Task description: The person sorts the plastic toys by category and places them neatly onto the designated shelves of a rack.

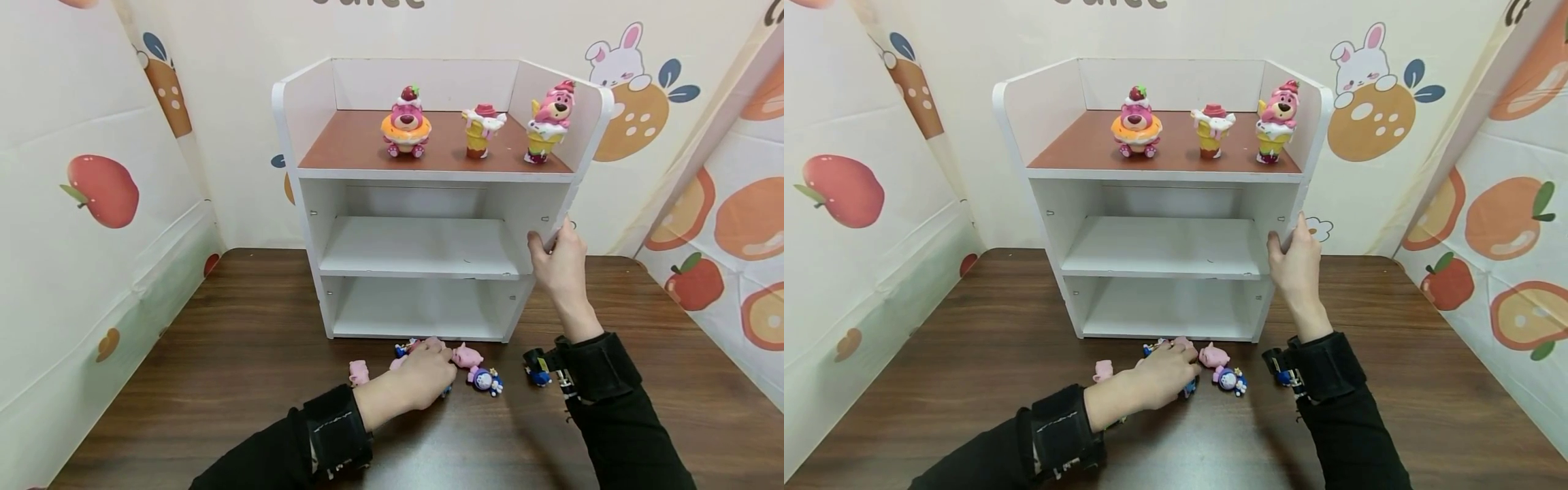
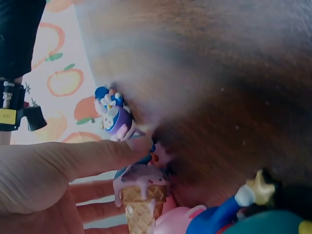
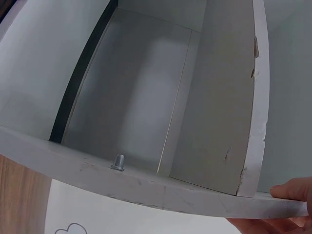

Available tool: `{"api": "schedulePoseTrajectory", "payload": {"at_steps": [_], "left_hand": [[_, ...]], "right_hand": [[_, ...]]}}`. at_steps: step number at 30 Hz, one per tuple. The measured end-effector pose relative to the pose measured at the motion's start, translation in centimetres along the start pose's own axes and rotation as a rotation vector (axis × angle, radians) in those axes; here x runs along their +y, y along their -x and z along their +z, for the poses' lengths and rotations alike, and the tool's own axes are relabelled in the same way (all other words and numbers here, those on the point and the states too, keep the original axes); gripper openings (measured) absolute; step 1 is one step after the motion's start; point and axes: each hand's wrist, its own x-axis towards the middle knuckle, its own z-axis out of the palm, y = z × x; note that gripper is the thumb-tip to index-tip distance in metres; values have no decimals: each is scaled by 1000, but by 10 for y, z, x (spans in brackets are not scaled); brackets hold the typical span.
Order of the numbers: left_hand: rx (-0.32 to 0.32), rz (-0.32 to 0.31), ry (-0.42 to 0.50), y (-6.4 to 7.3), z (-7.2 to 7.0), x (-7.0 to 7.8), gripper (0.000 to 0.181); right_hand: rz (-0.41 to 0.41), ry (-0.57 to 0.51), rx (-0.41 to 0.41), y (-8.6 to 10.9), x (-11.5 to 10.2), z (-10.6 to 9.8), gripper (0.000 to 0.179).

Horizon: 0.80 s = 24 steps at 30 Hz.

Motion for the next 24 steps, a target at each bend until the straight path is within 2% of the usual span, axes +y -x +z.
{"api": "schedulePoseTrajectory", "payload": {"at_steps": [4,7,12,16,19,24], "left_hand": [[-34,-36,-13,-1,0,6,10],[-33,-53,-11,-2,1,8,10],[1,-36,-23,-2,4,7,7],[57,-21,-7,-1,4,3,8],[100,-34,67,0,3,-1,10],[130,-69,281,2,1,-9,13]], "right_hand": [[-6,0,5,0,1,0,34],[-5,-6,-1,0,0,0,34],[6,-13,-8,0,-2,0,34],[17,-11,-10,1,-1,0,36],[17,-7,-7,1,0,1,36],[17,1,-6,1,2,1,35]]}}
